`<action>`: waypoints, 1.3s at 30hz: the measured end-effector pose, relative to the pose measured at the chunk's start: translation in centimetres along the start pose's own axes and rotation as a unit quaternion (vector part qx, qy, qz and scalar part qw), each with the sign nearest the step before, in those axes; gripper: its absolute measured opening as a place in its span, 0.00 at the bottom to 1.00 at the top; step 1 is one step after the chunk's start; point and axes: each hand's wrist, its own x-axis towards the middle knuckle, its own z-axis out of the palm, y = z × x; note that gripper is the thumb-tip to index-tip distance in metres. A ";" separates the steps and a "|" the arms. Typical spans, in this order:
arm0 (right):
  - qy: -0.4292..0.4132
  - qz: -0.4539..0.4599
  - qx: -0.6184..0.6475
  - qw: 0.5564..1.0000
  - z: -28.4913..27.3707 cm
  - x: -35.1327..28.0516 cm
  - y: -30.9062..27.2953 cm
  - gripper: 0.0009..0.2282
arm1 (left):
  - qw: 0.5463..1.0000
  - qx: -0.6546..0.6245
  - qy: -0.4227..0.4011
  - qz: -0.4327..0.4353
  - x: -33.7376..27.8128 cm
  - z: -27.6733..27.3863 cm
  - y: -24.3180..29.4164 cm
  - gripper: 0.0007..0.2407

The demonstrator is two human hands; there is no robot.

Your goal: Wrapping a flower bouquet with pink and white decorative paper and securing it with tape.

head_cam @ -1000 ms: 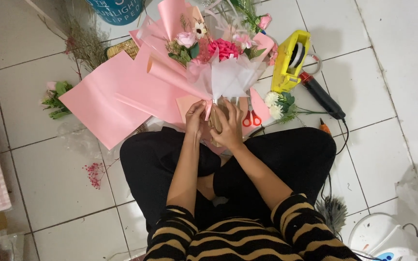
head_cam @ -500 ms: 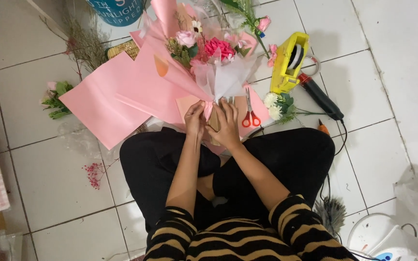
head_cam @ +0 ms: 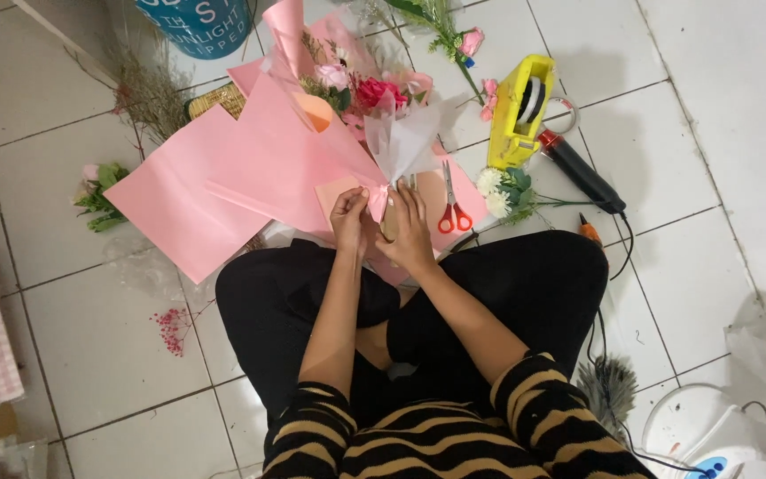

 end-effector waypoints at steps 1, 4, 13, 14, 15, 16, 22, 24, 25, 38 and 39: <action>0.001 0.000 0.001 1.000 0.1 0.0 0.2 0.46 | 1.000 0.000 0.000 0.001 0.2 -0.1 -0.3 0.07; 0.022 0.014 0.025 0.999 0.5 -0.1 0.6 0.44 | 1.000 0.021 -0.008 -0.002 0.6 -0.3 -0.6 0.06; 0.033 0.082 0.112 0.990 -1.2 0.7 -1.2 0.44 | 0.997 0.064 -0.035 -0.022 -0.6 0.9 1.5 0.04; 0.038 0.082 0.114 0.989 -1.2 0.6 -1.0 0.44 | 0.995 0.086 -0.045 -0.014 -0.2 0.7 1.2 0.04; 0.044 0.083 0.116 0.989 -1.2 0.5 -0.9 0.44 | 0.993 0.107 -0.055 -0.007 0.1 0.4 0.8 0.05; 0.043 0.086 0.117 0.989 -1.2 0.5 -0.8 0.44 | 0.993 0.109 -0.053 -0.009 -0.3 0.8 1.1 0.05; 0.056 0.100 0.136 0.984 -1.4 0.7 -1.0 0.42 | 0.993 0.086 -0.068 0.049 -0.8 2.0 1.5 0.10; 0.065 0.102 0.148 0.982 -0.9 0.5 -0.5 0.42 | 0.993 0.064 -0.081 0.063 -1.4 2.5 2.0 0.11; 0.064 0.102 0.148 0.982 -1.0 0.4 -0.6 0.42 | 0.993 0.064 -0.080 0.063 -1.4 2.3 1.8 0.11; 0.073 0.056 -0.043 0.995 -0.9 1.1 -1.1 0.41 | 0.982 0.175 -0.053 0.053 -2.6 2.4 0.3 0.07; 0.085 0.029 -0.106 0.990 -0.7 1.4 -0.8 0.40 | 0.985 0.163 -0.063 0.006 -3.5 2.7 0.3 0.10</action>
